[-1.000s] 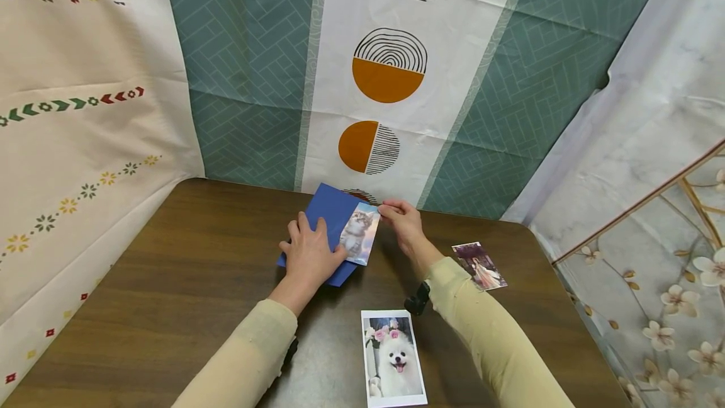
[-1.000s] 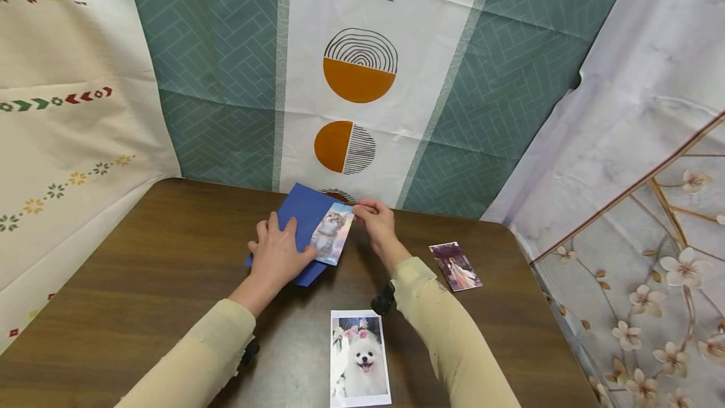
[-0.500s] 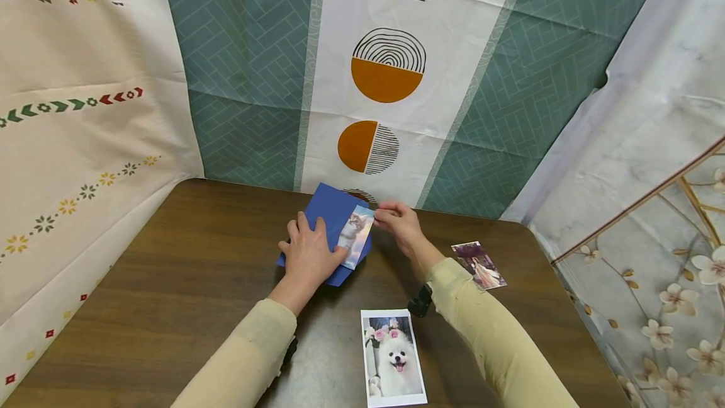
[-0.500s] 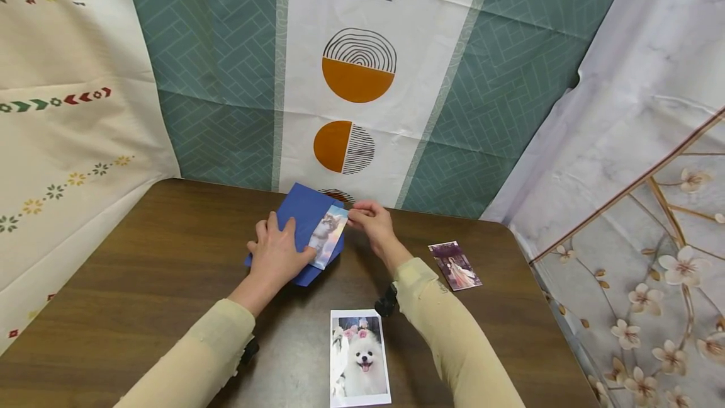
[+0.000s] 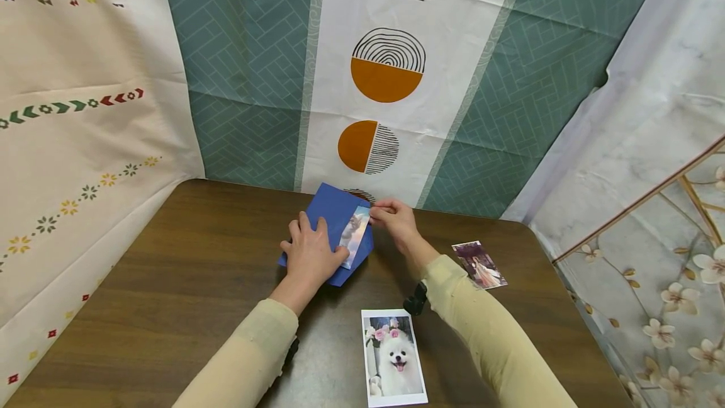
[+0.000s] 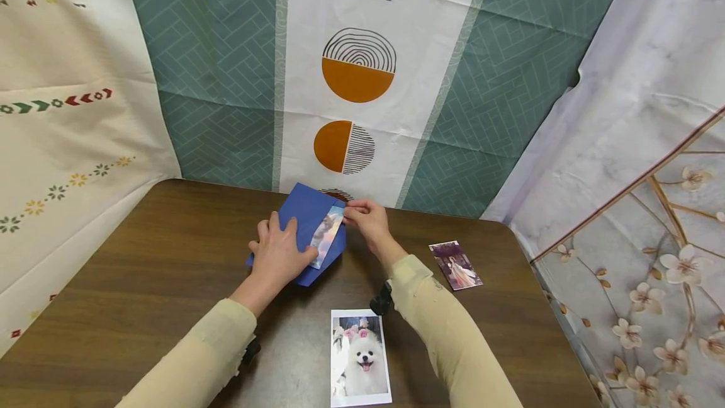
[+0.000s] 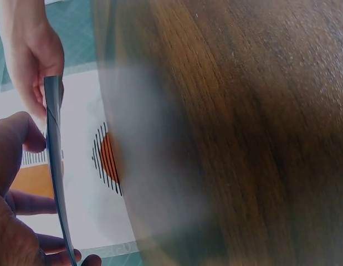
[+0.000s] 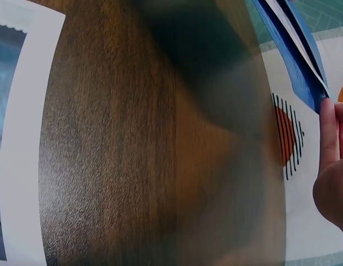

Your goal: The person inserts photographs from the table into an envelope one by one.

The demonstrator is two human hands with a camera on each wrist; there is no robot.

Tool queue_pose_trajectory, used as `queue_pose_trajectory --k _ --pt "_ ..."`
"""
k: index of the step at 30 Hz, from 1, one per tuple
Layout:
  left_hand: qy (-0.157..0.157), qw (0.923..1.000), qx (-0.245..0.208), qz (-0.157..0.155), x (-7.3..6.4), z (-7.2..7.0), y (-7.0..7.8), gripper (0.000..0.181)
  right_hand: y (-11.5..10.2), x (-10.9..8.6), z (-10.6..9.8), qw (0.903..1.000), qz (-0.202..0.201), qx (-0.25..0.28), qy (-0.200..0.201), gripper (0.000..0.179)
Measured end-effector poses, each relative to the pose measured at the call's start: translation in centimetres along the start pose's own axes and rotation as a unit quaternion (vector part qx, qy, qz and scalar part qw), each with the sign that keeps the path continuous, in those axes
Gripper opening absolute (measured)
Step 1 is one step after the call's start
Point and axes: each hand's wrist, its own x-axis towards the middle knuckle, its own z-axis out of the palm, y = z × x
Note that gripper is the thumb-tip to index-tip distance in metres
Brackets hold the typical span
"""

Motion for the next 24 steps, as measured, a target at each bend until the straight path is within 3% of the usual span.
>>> queue_pose_trajectory --k 24 --pt "-0.008 1.0 -0.004 -0.002 -0.1 -0.1 0.6 0.083 -0.3 0.0 1.8 0.9997 0.01 -0.021 0.01 0.025"
